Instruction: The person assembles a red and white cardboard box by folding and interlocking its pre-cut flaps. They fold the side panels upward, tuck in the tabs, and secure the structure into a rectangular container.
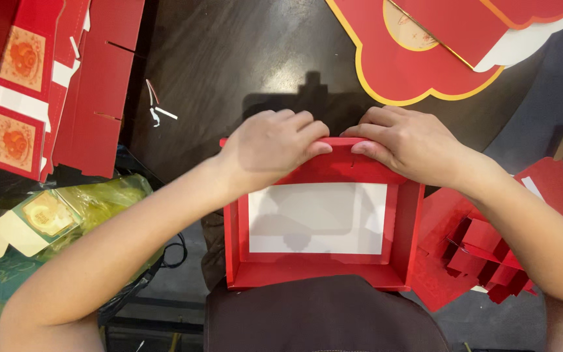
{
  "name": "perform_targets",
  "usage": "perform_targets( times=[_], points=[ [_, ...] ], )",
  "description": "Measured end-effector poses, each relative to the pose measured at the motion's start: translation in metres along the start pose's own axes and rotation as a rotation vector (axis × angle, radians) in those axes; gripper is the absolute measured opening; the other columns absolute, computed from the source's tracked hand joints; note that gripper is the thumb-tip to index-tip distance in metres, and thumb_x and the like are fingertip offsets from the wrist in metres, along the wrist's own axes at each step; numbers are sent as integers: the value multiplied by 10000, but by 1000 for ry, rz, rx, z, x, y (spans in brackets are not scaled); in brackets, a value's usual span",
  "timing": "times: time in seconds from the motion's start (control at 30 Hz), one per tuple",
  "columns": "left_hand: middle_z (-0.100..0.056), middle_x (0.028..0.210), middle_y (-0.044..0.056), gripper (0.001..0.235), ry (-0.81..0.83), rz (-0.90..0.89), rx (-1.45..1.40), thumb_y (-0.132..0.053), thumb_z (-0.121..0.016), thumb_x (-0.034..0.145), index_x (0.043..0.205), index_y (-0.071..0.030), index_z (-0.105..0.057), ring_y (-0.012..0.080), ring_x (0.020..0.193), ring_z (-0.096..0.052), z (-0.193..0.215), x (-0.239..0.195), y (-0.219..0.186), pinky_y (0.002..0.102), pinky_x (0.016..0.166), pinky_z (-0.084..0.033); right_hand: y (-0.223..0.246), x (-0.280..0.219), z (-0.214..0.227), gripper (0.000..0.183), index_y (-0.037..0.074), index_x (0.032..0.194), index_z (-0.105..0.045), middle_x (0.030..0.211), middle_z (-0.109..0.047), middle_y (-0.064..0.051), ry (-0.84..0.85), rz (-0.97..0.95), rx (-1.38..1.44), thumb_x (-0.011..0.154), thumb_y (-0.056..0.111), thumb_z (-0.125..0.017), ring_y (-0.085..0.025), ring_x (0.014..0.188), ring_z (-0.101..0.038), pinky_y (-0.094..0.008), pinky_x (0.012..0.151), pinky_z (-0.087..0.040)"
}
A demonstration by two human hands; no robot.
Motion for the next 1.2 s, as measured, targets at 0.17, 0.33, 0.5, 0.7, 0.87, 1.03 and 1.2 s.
perform_targets(
  times=[0.17,0.33,0.5,0.7,0.87,1.03,1.2],
  points=[
    [-621,838,73,475,72,24,101,-531,-706,847,948,-74,-620,248,772,-648,0,1,3,360,643,-528,2,0,-2,347,117,1172,-686,974,-651,-63,36,-2,-97,959,381,-610,-285,901,-665,-418,733,-539],
    [-623,902,82,449,-10,73,63,-514,-618,951,1019,-70,-625,270,835,-648,3,-4,-5,388,730,-530,10,-4,-3,481,104,1315,-604,1013,-626,-98,75,-15,-214,948,415,-609,-294,930,-656,-426,806,-536],
    [-651,1023,69,332,173,214,-313,-355,-468,1084,1270,-165,-667,286,985,-642,19,-19,21,406,844,-507,12,-9,0,538,169,1429,-537,1124,-613,-133,81,-70,-139,951,413,-565,-345,979,-637,-462,839,-514],
    [-616,1031,77,455,380,164,-283,-399,-443,1054,1470,-269,-574,249,1015,-590,22,-28,33,391,874,-468,4,-7,2,458,184,1440,-558,1156,-603,-136,170,-77,72,1030,306,-394,-335,1025,-609,-461,878,-492],
    [-591,994,62,454,336,155,-194,-424,-461,1054,1461,-257,-573,236,1009,-577,20,-31,27,404,888,-451,-5,1,7,470,193,1484,-533,1120,-611,-119,272,-24,232,1038,285,-415,-292,1055,-575,-436,923,-473],
    [-586,987,83,458,338,141,-198,-420,-470,1038,1452,-257,-581,269,973,-584,23,-27,27,418,833,-489,-1,0,5,504,174,1500,-520,1122,-612,-115,195,31,197,1003,253,-503,-298,1039,-564,-431,904,-479],
    [-595,936,87,454,374,91,-172,-401,-489,1029,1443,-237,-583,269,916,-618,22,-16,24,422,761,-527,7,-6,3,481,187,1468,-551,1043,-625,-77,66,112,50,994,269,-569,-276,962,-600,-416,836,-511]
  ],
)
Point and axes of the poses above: each hand's wrist, its own x-axis towards the middle knuckle, its own z-axis out of the back of the hand, y = z × x, the point moved 3 cm from there along x, towards the middle knuckle
